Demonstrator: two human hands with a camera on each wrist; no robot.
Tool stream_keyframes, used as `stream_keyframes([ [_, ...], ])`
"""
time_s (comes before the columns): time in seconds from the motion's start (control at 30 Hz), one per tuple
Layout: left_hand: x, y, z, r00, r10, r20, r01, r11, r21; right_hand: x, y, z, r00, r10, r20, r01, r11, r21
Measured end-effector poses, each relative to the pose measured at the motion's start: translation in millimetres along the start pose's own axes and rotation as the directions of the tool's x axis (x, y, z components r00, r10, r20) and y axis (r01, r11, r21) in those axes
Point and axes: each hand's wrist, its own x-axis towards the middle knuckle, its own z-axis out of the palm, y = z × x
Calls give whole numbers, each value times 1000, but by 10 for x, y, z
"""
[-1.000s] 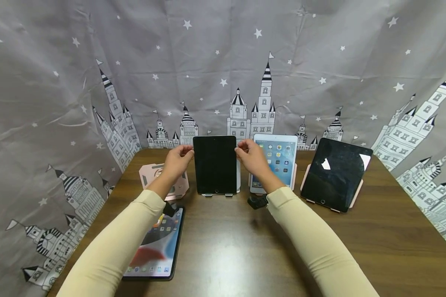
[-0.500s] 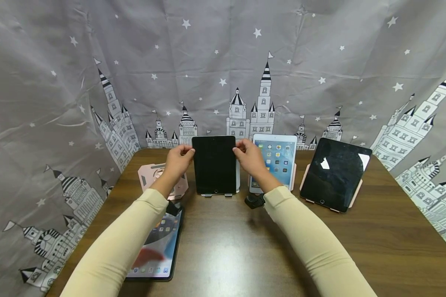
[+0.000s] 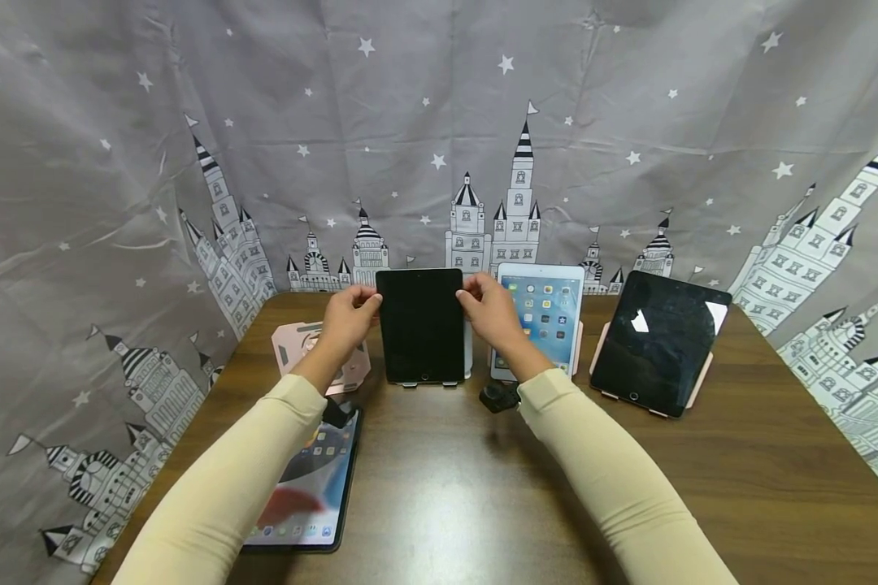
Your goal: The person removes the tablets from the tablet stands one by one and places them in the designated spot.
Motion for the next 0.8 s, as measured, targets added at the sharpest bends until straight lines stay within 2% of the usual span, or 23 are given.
stream_keyframes([
  [0.47,-102,36,-89,1000,11,3,-11,1000,2,-113,-46,-22,999,18,42,-19,1000,25],
  [0.7,-181,17,-128,1000,25,13,-25,999,44,-195,-52,7,998,48,50,-52,995,88],
  [0.8,-230,12,-153,1000,9,12,-10,998,56,-237,-71,18,997,57,53,-62,994,93],
])
